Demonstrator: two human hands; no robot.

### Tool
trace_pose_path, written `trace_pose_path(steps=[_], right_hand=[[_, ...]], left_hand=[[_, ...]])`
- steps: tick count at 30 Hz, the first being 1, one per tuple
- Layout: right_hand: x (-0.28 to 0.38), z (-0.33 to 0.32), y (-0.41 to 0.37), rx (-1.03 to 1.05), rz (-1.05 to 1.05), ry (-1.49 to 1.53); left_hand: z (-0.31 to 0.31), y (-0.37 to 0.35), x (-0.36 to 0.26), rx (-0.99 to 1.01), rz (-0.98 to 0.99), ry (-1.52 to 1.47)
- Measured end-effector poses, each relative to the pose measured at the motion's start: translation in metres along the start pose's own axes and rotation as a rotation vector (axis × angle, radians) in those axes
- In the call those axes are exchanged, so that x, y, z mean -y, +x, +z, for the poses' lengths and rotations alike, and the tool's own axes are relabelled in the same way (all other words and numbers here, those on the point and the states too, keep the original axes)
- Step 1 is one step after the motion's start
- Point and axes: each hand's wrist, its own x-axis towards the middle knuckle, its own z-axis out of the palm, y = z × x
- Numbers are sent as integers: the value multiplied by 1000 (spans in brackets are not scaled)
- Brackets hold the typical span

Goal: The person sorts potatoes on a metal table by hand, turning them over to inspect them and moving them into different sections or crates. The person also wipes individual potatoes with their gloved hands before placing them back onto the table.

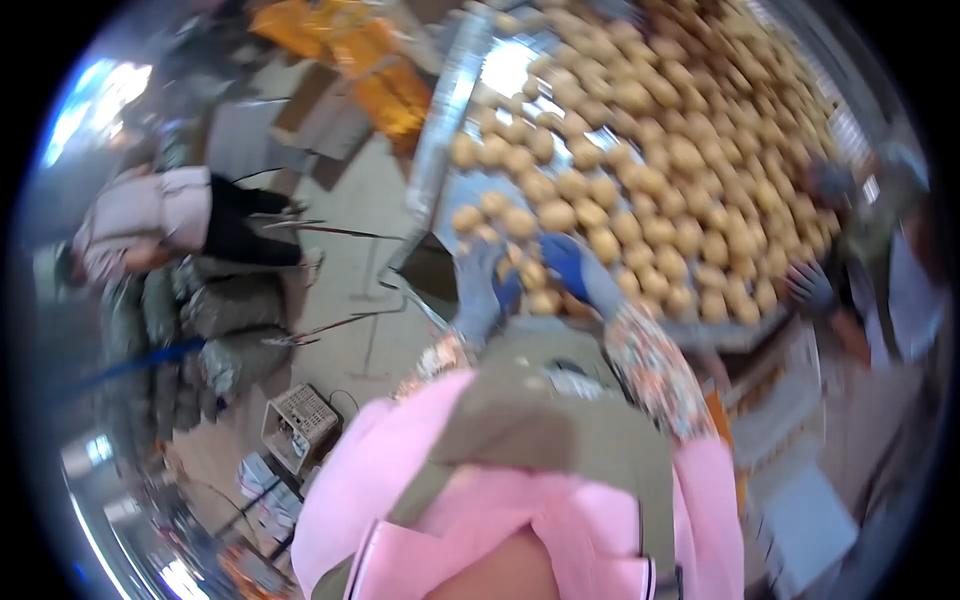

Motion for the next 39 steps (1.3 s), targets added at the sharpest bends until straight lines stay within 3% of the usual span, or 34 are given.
trace_pose_path(steps=[1, 3, 4, 5, 6, 7, 9, 10, 12, 14, 16, 17, 18, 19, 21, 22, 23, 25, 26, 27, 28, 29, 31, 33, 37, 39], right_hand=[[-17, -26, -4, -78, -19, -25], [-76, -71, -11, -286, -83, -44], [-35, -81, -27, -371, 3, -173], [14, -92, -47, -468, 89, -305], [14, -88, -62, -457, 63, -304], [12, -84, -82, -407, 163, -549], [8, -82, -109, -315, 361, -1045], [7, -81, -114, -270, 467, -1290], [0, -51, -99, -246, 506, -1067], [-10, -19, -73, -181, 369, -853], [14, -4, -48, -63, 263, -668], [14, -9, -42, -69, 256, -672], [18, -12, -35, -18, 183, -475], [25, -25, -32, -77, 52, -420], [38, -56, -24, -245, -159, -449], [19, -86, -31, -386, 173, 194], [-8, -128, -45, -529, 86, 106], [-62, -212, -71, -833, -50, -117], [-23, -225, -76, -994, 3, -431], [-29, -250, -92, -1188, 7, -300], [-87, -306, -122, -1288, -34, -513], [-90, -318, -149, -1367, 83, -585], [-84, -296, -160, -1299, 302, -764], [-85, -240, -140, -1066, 488, -906], [-80, -91, -69, -566, 721, -1227], [-2, -29, -49, -510, 540, -1141]], left_hand=[[-11, -6, 0, -76, -52, -92], [-28, -15, -2, -15, -256, -193], [-35, -16, 1, 13, -306, -244], [-33, -21, 10, -28, -260, -92], [-28, -23, 21, -61, -218, 57], [-30, -11, 18, -84, -218, 64], [-25, 23, 5, 88, -343, 200], [-10, 37, 5, -61, -127, 218], [7, 96, -26, -73, 65, -62], [30, 152, -59, 20, 138, -226], [75, 197, -73, 132, 210, -244], [87, 213, -78, 260, 164, -182], [94, 228, -84, 383, 119, -117], [99, 239, -89, 518, 80, 19], [129, 240, -90, 499, 152, 219], [149, 238, -84, 494, 159, 269], [101, 237, -99, 600, 113, 237], [108, 218, -78, 560, 28, 193], [114, 207, -72, 532, -53, 140], [97, 203, -74, 541, -40, 114], [71, 198, -72, 556, -24, 90], [56, 188, -64, 562, 75, 38], [55, 175, -48, 568, 199, -37], [80, 145, -29, 262, 361, -22], [57, 130, -64, 570, 249, 72], [37, 145, -76, 787, -7, 136]])
